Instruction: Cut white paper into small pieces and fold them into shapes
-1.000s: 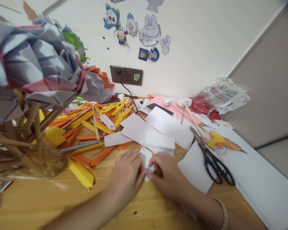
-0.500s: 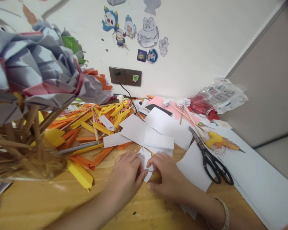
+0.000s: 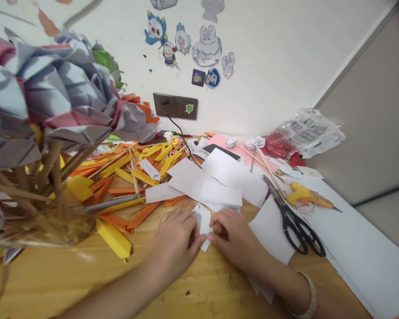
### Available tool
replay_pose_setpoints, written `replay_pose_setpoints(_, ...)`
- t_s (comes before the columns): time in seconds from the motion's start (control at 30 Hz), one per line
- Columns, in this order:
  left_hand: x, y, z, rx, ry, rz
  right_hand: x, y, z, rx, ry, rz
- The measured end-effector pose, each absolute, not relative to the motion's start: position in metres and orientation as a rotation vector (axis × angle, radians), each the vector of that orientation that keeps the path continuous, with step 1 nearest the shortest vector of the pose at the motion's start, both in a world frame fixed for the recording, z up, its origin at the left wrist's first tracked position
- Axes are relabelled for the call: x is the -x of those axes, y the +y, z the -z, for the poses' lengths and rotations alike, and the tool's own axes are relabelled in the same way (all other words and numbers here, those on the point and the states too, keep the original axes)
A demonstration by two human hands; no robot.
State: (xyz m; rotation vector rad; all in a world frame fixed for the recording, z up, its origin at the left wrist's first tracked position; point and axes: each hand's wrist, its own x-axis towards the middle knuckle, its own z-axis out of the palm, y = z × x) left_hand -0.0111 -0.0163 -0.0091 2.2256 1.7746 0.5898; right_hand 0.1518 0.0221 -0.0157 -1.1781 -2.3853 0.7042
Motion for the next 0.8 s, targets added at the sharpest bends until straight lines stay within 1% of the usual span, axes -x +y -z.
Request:
replay_pose_setpoints(0.2,0.010,-0.018,0.008,-2.198,1.824,-0.576,-0.151,0.021,0.021,1.182,-2.426,-0.533)
replay_pose_setpoints(0.5,0.019,-0.015,0.007,-2.215,1.952,-0.533,-0.148,0.014,0.022,1.194,-2.415,-0.500)
replay_pose_setpoints(0.67,0.038,-0.010,0.013,-2.336,2.065,-0.537,-0.149,0.017,0.022,1.169,-2.447,-0.577)
replay_pose_setpoints(0.73,0.045,-0.006,0.017,-2.444,1.947,-0.585,-0.152,0.022,0.022,1.134,-2.483,-0.618)
replay_pose_setpoints(0.8,0.050,-0.003,0.022,-2.562,1.719,-0.669,-0.158,0.029,0.021,1.044,-2.540,-0.660)
